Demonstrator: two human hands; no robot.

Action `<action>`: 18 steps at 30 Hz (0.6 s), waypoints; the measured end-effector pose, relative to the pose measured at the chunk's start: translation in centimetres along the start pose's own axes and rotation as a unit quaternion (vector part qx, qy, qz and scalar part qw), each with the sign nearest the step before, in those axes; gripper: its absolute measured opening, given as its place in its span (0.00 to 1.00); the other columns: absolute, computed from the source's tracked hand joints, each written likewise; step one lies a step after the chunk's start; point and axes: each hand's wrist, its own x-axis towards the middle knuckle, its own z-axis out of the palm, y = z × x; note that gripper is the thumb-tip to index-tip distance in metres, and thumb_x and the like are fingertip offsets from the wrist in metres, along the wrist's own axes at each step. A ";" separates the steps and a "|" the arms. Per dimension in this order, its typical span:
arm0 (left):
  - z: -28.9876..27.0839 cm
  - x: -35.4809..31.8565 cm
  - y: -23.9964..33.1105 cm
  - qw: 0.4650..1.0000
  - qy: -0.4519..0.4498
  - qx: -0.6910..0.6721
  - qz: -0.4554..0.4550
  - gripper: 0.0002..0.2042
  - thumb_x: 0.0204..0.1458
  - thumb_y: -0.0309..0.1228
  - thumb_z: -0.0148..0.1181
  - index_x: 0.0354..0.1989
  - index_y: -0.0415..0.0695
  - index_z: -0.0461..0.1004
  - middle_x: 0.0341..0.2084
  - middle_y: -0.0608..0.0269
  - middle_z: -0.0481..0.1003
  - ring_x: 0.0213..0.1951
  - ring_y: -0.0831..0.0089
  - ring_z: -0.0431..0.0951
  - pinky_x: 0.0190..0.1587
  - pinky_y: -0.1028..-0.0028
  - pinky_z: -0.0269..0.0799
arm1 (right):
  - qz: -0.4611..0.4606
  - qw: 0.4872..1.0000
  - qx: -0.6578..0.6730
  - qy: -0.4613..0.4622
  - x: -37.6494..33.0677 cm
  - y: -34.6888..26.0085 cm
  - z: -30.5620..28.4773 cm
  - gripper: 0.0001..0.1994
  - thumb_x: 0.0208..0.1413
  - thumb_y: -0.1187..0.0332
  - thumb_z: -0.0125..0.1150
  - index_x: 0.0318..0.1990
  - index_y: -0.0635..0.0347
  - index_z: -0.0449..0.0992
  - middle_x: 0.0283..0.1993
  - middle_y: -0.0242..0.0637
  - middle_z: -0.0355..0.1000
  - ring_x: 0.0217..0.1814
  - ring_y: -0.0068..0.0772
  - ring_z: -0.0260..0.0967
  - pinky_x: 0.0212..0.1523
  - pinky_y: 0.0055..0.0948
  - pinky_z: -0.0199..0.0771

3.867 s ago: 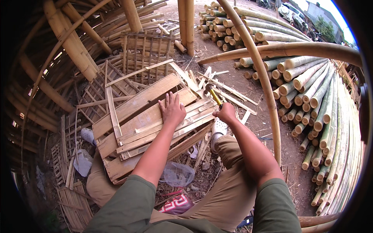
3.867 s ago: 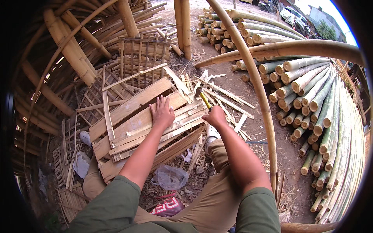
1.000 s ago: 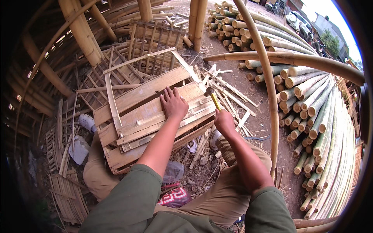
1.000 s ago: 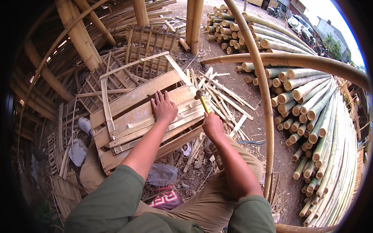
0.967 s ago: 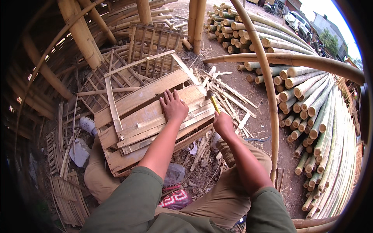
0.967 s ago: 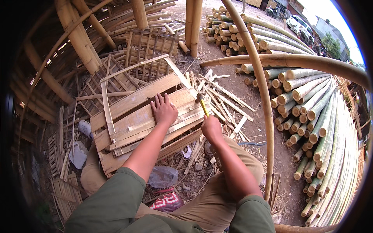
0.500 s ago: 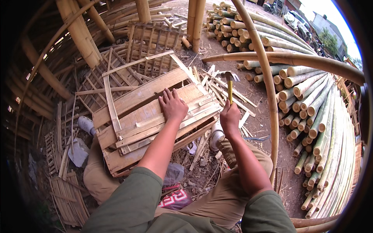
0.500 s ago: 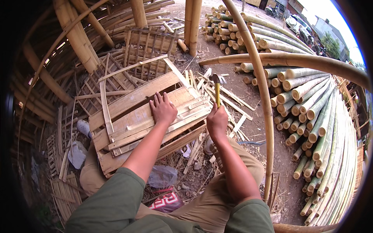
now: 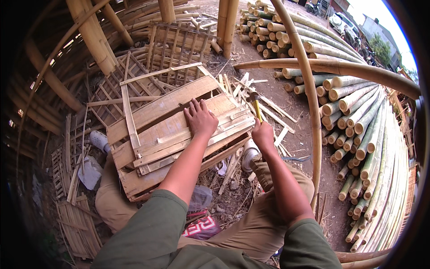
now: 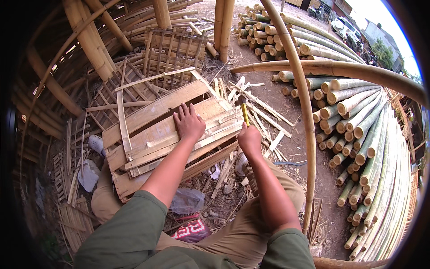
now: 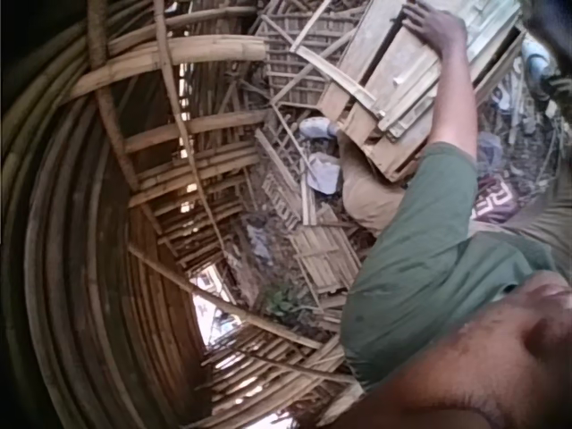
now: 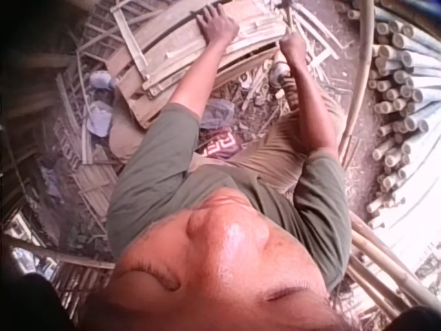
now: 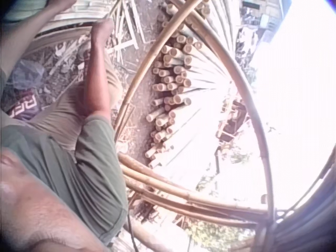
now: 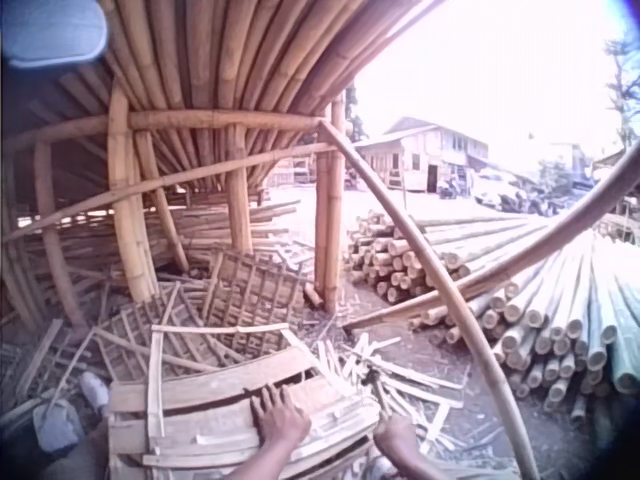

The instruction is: The person aligns bamboo strips onto a wooden frame and secures them in place by hammering nails with a hammer.

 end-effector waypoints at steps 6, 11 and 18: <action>0.0 0.0 0.4 1.000 0.010 -0.010 0.008 0.28 0.58 0.36 0.43 0.67 0.40 0.56 0.70 0.46 0.50 0.72 0.57 0.49 0.71 0.50 0.36 | 0.060 0.998 0.020 0.022 3.2 4.2 2.0 0.23 0.57 0.51 0.61 0.29 0.69 0.74 0.26 0.55 0.74 0.32 0.59 0.73 0.38 0.48 0.71; -0.2 -0.3 -0.2 0.995 0.017 -0.068 0.071 0.18 0.58 0.35 0.45 0.52 0.39 0.70 0.68 0.47 0.55 0.71 0.58 0.50 0.71 0.47 0.36 | 0.193 0.919 0.332 -0.088 4.3 4.7 2.2 0.16 0.50 0.74 0.69 0.25 0.53 0.62 0.18 0.26 0.62 0.13 0.18 0.56 0.12 0.23 0.56; -0.3 -0.1 -0.1 0.988 -0.031 -0.100 0.116 0.16 0.58 0.36 0.45 0.45 0.38 0.75 0.66 0.48 0.59 0.71 0.58 0.50 0.71 0.45 0.35 | 0.182 0.907 0.374 -0.061 4.8 5.2 2.3 0.17 0.47 0.80 0.68 0.28 0.54 0.61 0.19 0.27 0.63 0.15 0.19 0.58 0.13 0.23 0.58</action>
